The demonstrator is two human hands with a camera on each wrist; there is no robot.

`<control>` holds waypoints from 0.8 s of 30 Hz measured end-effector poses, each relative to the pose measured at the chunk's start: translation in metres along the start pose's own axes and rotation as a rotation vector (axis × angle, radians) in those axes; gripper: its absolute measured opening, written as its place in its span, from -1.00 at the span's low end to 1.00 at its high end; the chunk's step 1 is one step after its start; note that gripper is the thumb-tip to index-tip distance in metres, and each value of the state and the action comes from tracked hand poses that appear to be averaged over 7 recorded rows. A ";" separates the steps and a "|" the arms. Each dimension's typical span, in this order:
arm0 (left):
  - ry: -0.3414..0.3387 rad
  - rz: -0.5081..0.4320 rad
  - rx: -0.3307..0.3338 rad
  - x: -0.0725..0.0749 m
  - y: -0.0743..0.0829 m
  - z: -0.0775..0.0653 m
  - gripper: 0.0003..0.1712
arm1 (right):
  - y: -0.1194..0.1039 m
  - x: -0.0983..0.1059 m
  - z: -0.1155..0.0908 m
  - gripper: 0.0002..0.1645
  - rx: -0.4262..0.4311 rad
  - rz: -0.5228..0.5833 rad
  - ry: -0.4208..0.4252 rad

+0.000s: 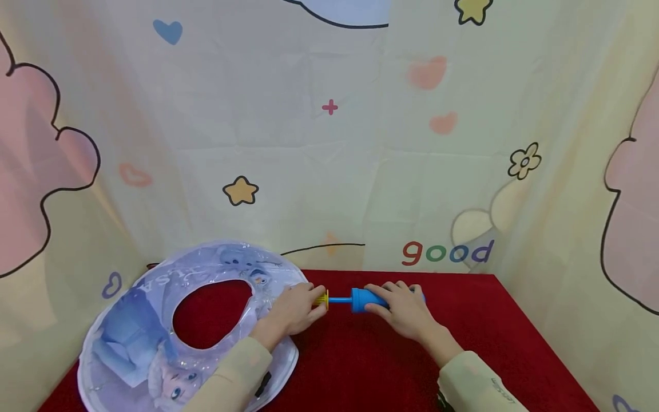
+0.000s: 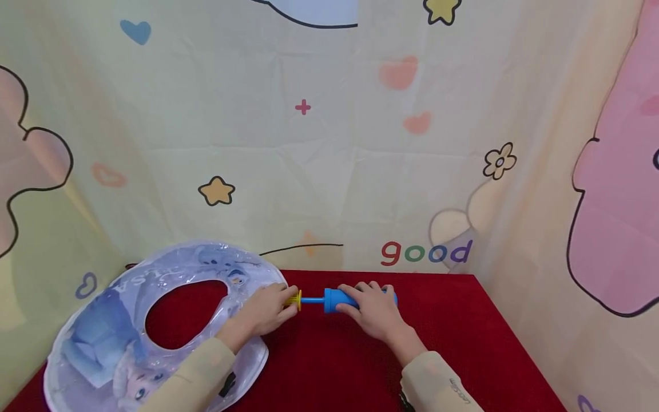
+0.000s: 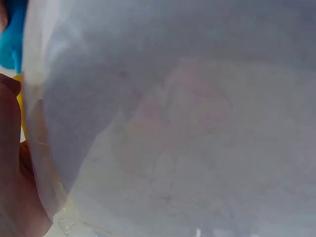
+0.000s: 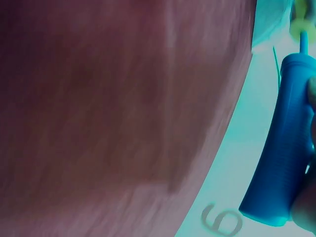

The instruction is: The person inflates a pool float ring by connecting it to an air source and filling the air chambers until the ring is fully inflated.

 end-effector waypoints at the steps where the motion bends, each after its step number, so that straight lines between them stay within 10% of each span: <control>1: -0.001 -0.004 0.001 0.000 0.001 0.000 -0.86 | -0.007 -0.001 0.003 -0.36 0.003 -0.004 -0.001; 10: 0.000 -0.018 0.009 0.002 0.005 0.001 -0.76 | -0.034 -0.003 0.015 -0.40 0.008 -0.005 -0.025; 24: 0.014 -0.042 0.020 0.001 -0.002 0.000 -0.80 | 0.050 0.008 -0.029 -0.34 -0.022 0.096 -0.031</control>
Point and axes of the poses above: each hand's wrist, its own z-axis towards the middle knuckle, its own x-axis out of the back of the hand, y = z × x, the point moved 10 cm from there along z, towards the middle knuckle, and after that the axes turned 4 degrees about -y, right-handed, at the moved point
